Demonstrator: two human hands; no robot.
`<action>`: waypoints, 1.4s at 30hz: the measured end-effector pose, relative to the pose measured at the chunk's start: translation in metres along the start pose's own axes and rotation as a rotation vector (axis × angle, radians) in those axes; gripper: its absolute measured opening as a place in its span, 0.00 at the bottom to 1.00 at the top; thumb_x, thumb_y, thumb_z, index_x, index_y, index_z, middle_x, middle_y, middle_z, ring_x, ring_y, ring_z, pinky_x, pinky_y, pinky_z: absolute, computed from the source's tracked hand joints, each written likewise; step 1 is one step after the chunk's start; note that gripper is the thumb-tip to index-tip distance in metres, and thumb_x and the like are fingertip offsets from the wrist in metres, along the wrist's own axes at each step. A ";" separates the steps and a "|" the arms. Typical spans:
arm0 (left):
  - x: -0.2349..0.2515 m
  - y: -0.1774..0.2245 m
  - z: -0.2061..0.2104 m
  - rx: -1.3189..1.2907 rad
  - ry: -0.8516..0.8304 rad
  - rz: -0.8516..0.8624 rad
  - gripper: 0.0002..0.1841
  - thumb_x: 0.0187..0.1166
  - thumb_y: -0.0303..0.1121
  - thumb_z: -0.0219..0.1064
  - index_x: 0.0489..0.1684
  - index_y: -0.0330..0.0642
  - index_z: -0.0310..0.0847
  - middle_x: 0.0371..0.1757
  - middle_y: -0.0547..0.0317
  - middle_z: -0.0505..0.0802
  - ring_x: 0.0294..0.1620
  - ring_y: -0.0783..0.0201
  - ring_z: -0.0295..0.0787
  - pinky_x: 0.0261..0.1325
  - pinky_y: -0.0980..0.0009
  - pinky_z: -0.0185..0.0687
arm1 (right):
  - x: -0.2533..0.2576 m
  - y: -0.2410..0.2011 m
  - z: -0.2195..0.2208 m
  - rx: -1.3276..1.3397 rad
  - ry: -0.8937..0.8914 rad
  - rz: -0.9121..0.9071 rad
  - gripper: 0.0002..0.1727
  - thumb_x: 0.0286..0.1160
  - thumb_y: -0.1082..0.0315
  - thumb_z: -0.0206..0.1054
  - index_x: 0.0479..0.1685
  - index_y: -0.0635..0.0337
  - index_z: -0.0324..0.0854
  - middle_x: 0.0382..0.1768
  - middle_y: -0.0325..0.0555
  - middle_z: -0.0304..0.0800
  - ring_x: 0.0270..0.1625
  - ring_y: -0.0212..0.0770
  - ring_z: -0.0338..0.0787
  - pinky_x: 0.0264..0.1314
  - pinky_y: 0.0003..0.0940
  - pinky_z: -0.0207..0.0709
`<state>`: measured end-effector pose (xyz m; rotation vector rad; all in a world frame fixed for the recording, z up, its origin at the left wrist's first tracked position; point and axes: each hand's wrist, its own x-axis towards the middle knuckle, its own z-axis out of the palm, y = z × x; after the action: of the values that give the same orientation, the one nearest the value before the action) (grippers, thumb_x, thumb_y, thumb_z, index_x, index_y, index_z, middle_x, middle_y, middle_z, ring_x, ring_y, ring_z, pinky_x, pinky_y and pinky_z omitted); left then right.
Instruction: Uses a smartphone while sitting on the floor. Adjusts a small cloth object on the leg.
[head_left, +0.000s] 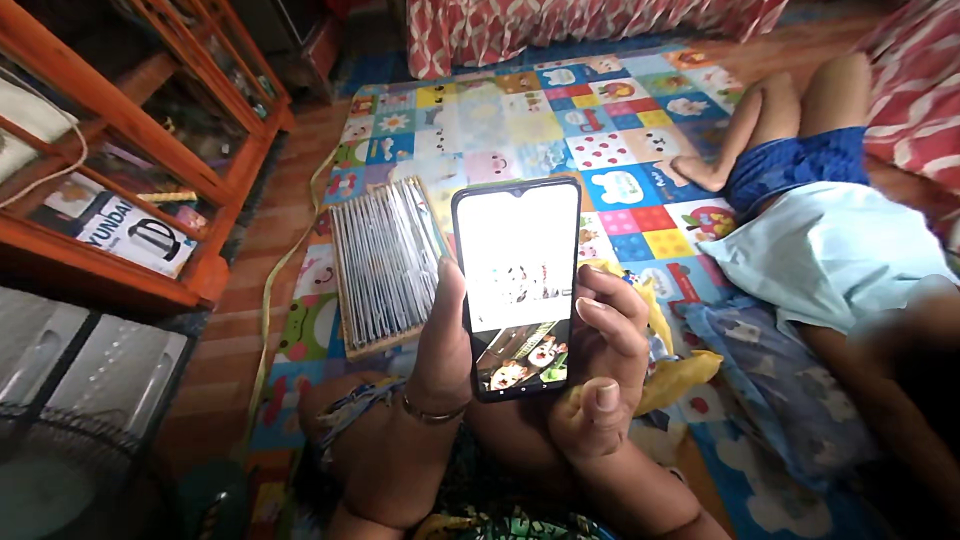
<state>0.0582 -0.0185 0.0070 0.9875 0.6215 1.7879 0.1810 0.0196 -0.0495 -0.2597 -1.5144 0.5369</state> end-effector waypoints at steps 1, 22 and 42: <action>0.000 0.000 0.000 0.005 0.003 0.004 0.26 0.81 0.64 0.58 0.70 0.63 0.80 0.62 0.72 0.92 0.66 0.74 0.88 0.70 0.69 0.84 | 0.000 0.000 0.000 -0.001 -0.001 -0.001 0.29 0.91 0.40 0.38 0.77 0.39 0.74 0.79 0.29 0.68 0.83 0.33 0.66 0.84 0.31 0.64; 0.002 -0.001 0.000 -0.004 -0.017 0.041 0.23 0.84 0.60 0.57 0.69 0.62 0.81 0.61 0.73 0.93 0.65 0.75 0.88 0.70 0.70 0.84 | 0.001 -0.001 -0.003 0.042 -0.015 0.016 0.26 0.91 0.40 0.39 0.49 0.43 0.81 0.74 0.29 0.70 0.82 0.30 0.66 0.82 0.27 0.62; 0.003 -0.003 -0.001 0.027 0.000 0.084 0.24 0.84 0.61 0.56 0.68 0.61 0.81 0.60 0.73 0.93 0.64 0.75 0.88 0.68 0.71 0.85 | 0.001 -0.001 -0.003 -0.009 -0.026 -0.001 0.29 0.93 0.43 0.35 0.39 0.44 0.80 0.72 0.29 0.69 0.81 0.27 0.64 0.80 0.23 0.63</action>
<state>0.0584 -0.0149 0.0051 1.0455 0.6137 1.8578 0.1836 0.0198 -0.0489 -0.2595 -1.5421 0.5348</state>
